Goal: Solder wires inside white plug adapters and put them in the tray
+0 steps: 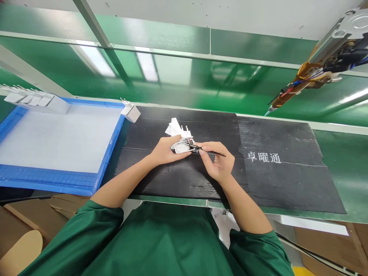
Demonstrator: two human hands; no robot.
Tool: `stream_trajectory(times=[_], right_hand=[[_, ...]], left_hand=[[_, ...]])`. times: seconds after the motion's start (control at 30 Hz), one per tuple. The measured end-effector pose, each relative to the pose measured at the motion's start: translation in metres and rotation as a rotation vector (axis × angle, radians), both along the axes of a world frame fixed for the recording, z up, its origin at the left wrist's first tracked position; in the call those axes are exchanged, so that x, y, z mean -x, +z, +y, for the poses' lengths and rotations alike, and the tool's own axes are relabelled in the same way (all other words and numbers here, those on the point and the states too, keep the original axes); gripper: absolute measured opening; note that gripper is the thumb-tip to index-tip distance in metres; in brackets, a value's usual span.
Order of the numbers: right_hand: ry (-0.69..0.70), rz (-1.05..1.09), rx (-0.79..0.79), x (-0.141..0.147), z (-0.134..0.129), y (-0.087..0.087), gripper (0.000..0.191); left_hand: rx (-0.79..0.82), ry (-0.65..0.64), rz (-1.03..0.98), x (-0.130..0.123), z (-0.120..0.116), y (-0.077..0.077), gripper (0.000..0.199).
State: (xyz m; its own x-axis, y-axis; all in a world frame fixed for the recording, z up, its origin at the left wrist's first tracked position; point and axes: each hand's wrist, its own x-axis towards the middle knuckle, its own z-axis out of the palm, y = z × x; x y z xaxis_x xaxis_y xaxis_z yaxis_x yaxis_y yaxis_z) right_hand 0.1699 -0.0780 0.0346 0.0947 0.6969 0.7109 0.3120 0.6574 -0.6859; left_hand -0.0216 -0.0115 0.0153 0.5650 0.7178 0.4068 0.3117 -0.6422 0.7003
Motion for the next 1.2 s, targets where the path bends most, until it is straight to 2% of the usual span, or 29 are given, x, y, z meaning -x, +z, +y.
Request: stream_trajectory(times=[0.17, 0.47, 0.63, 0.93, 1.07, 1.2], right_hand=[[-0.019, -0.041, -0.033, -0.0012, 0.0005, 0.0017, 0.029], [-0.063, -0.144, -0.049, -0.0020, -0.0023, 0.0001, 0.031], [-0.063, -0.171, -0.044, -0.0013, -0.0032, 0.0006, 0.026], [-0.004, -0.179, -0.057, -0.0003, -0.0041, 0.0015, 0.030], [-0.004, -0.158, -0.042, -0.0016, -0.0046, 0.0021, 0.026], [-0.014, -0.065, 0.014, -0.0029, -0.0023, 0.0026, 0.021]], left_hand=[[-0.133, 0.028, 0.055, -0.0011, 0.0013, -0.0004, 0.025], [-0.186, 0.034, 0.155, -0.0001, 0.0040, -0.0031, 0.029], [-0.177, 0.047, 0.234, 0.0001, 0.0034, -0.0037, 0.030], [-0.172, 0.027, 0.234, -0.0005, 0.0045, -0.0074, 0.031], [-0.114, 0.022, 0.214, -0.0016, 0.0049, -0.0077, 0.030], [-0.002, 0.020, 0.094, -0.0022, 0.0057, -0.0045, 0.025]])
